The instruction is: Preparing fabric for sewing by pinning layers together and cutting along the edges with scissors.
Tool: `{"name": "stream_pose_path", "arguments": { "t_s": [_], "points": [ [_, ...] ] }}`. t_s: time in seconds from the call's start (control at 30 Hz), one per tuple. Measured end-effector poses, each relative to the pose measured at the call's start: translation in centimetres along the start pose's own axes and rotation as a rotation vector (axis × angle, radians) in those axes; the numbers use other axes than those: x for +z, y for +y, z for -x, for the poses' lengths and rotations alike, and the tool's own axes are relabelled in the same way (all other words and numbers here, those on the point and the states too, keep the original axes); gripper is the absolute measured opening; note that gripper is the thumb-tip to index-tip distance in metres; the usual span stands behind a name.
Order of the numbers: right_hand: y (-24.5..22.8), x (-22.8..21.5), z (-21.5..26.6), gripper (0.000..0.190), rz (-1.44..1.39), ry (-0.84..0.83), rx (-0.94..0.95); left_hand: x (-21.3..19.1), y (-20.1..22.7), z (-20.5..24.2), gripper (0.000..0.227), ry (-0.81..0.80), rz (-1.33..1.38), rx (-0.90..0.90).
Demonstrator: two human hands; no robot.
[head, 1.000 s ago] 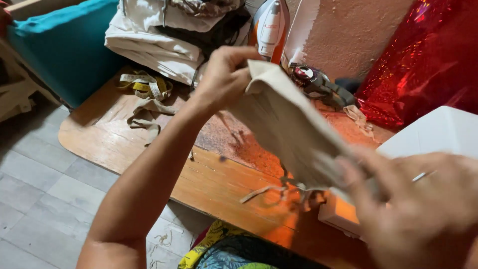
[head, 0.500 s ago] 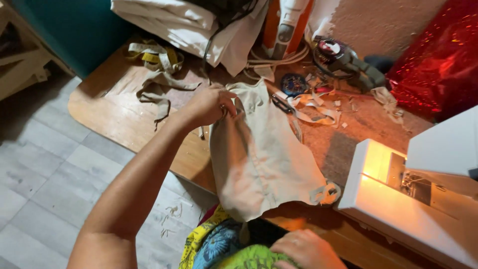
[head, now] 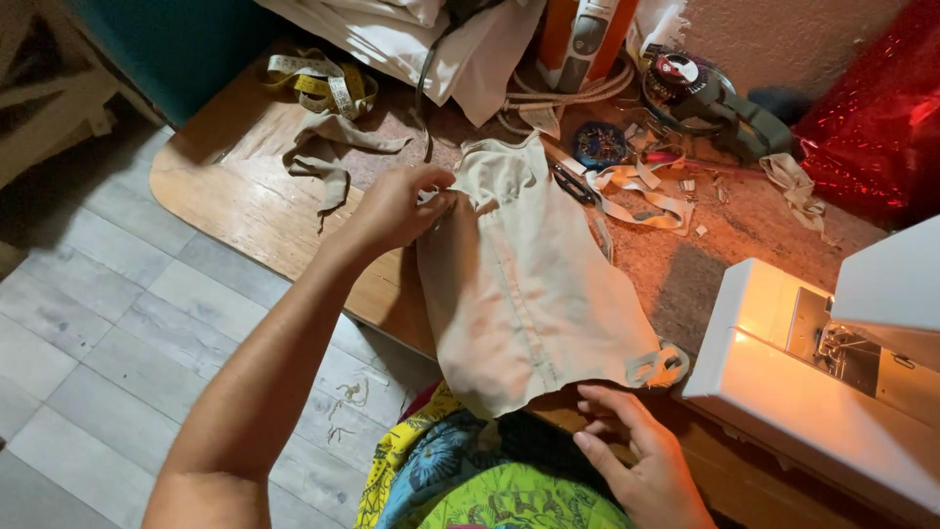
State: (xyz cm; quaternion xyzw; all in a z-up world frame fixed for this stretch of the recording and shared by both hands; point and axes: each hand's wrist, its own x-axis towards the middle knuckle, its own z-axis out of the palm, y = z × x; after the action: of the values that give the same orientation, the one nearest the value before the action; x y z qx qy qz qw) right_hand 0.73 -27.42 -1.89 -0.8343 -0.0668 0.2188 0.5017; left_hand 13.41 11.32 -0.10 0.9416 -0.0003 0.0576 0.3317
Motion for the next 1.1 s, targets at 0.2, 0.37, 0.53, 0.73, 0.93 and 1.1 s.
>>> {"name": "stream_pose_path", "arguments": {
  "t_s": [0.2,0.37,0.53,0.73,0.93,1.1],
  "points": [
    [-0.7,1.2,-0.4,0.039,0.073,0.011,-0.001,1.3,-1.1,-0.8,0.03,0.032,-0.044,0.106],
    [-1.2,1.4,-0.7,0.047,0.181,-0.057,0.033,1.4,-0.7,-1.0,0.032,0.004,-0.08,0.044],
    [-0.9,1.8,-0.6,0.056,0.018,0.015,-0.096,0.6,0.2,-0.6,0.022,-0.026,-0.041,-0.005],
    [-0.7,1.8,-0.7,0.055,-0.029,0.02,-0.153,0.3,0.5,-0.7,0.016,-0.055,-0.043,-0.042],
    [-1.9,1.7,-0.3,0.056,0.023,-0.037,-0.014,0.2,1.3,-0.4,0.025,-0.048,-0.108,-0.03],
    [-0.1,1.7,-0.3,0.072,-0.137,0.043,-0.02,1.5,6.4,3.9,0.019,0.051,-0.18,0.017]
  ]
}}
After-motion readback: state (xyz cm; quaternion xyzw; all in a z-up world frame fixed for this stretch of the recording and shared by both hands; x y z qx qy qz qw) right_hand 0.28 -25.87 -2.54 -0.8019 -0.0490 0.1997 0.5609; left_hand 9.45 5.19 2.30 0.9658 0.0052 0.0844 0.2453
